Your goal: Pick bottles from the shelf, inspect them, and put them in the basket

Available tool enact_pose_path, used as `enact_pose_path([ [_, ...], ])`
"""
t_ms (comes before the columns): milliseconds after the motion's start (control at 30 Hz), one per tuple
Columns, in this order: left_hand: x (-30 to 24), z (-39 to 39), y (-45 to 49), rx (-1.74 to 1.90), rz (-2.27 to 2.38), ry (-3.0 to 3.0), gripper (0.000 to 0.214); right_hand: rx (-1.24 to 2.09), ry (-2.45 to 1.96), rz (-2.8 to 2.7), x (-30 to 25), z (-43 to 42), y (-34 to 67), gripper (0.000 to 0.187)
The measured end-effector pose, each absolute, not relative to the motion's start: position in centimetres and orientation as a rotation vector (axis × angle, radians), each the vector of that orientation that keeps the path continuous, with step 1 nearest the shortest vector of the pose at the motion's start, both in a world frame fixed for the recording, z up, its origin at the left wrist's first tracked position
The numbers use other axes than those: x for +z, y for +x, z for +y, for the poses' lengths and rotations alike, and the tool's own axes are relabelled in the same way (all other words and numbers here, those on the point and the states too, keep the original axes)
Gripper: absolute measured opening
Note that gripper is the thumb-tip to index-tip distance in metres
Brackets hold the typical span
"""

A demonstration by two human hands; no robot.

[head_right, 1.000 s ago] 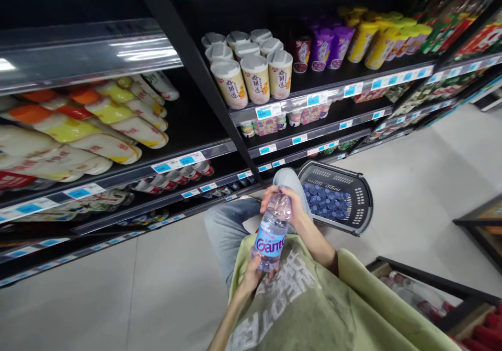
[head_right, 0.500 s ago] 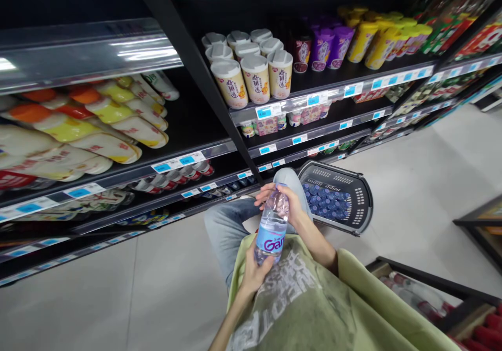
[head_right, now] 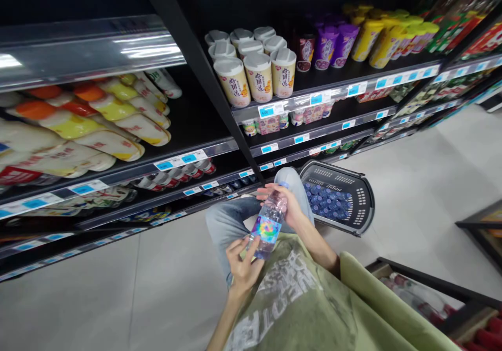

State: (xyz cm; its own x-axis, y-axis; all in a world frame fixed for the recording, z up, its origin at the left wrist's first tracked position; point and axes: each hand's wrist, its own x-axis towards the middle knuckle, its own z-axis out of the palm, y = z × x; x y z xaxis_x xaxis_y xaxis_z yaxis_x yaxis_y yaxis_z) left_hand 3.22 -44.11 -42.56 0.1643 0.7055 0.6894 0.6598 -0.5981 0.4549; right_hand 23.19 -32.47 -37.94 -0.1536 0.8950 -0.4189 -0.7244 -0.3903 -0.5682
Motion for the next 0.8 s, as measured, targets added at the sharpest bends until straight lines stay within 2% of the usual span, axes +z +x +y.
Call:
enact_pose_path([
  [133, -41.2, -44.0, 3.6, 1.371, 0.959, 2.781, 0.053, 1.816, -0.841, -0.279, -37.6, -32.2, 23.2, 0.034],
  [300, -41.0, -43.7, 4.9, 1.237, 0.673, 2.947, 0.037, 1.879, -0.833, -0.37, -37.9, -32.3, 23.2, 0.035],
  [533, -40.2, -43.2, 5.0, 1.246, 0.625, 2.961, 0.028, 1.944, -0.812, -0.438, -37.9, -32.9, 22.5, 0.04],
  [800, -40.2, -43.5, 4.9, 1.395, 0.726, 2.876, 0.022, 1.985, -0.806, -0.382, -37.5, -33.1, 22.1, 0.035],
])
